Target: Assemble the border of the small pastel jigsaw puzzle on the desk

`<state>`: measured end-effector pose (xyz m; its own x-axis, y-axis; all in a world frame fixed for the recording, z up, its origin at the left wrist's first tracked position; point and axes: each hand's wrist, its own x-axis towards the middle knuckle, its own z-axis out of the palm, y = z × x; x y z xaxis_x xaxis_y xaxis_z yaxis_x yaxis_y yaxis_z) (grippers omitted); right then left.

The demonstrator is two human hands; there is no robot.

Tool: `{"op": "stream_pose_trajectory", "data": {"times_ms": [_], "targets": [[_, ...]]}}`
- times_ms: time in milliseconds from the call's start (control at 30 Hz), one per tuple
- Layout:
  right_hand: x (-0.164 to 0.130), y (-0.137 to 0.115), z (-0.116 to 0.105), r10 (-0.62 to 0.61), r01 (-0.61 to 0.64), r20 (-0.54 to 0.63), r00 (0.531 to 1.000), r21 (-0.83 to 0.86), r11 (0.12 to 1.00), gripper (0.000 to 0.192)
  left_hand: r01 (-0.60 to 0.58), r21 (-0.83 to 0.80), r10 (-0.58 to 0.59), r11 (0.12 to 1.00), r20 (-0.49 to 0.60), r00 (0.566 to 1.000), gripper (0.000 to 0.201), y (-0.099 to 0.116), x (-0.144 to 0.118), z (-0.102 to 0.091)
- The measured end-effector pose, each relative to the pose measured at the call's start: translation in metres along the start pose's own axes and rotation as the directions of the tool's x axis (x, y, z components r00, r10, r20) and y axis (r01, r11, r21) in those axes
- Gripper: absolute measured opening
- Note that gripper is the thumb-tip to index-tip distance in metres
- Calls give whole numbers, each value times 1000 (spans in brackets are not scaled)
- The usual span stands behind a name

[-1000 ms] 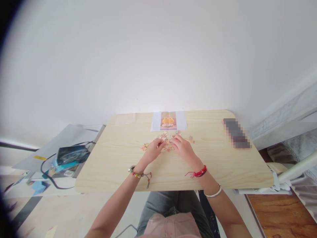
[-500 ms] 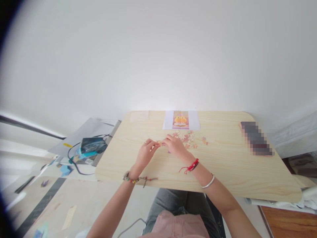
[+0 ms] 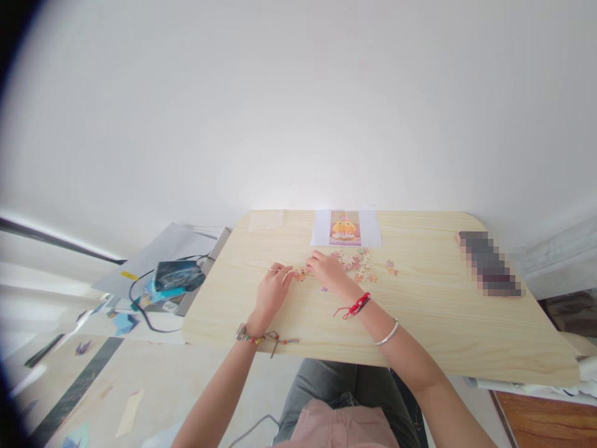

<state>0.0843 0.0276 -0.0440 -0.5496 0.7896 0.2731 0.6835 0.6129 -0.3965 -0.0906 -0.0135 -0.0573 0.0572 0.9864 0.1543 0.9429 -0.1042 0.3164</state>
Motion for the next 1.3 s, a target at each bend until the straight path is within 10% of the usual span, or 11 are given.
{"op": "stream_pose_trajectory", "data": {"times_ms": [200,400,1300], "targets": [[-62,45,-31,223,-207,-161,961,109,972,16,-88,-35,87,995,-28,996,24,26,-5,-7],[-112,68,-28,309,-312,-109,945,-10,950,18,-229,-29,231,973,201,952,21,79,-9,14],[-89,80,-32,237,-237,-15,971,-123,964,17,-253,27,236,967,277,931,24,139,20,37]]}}
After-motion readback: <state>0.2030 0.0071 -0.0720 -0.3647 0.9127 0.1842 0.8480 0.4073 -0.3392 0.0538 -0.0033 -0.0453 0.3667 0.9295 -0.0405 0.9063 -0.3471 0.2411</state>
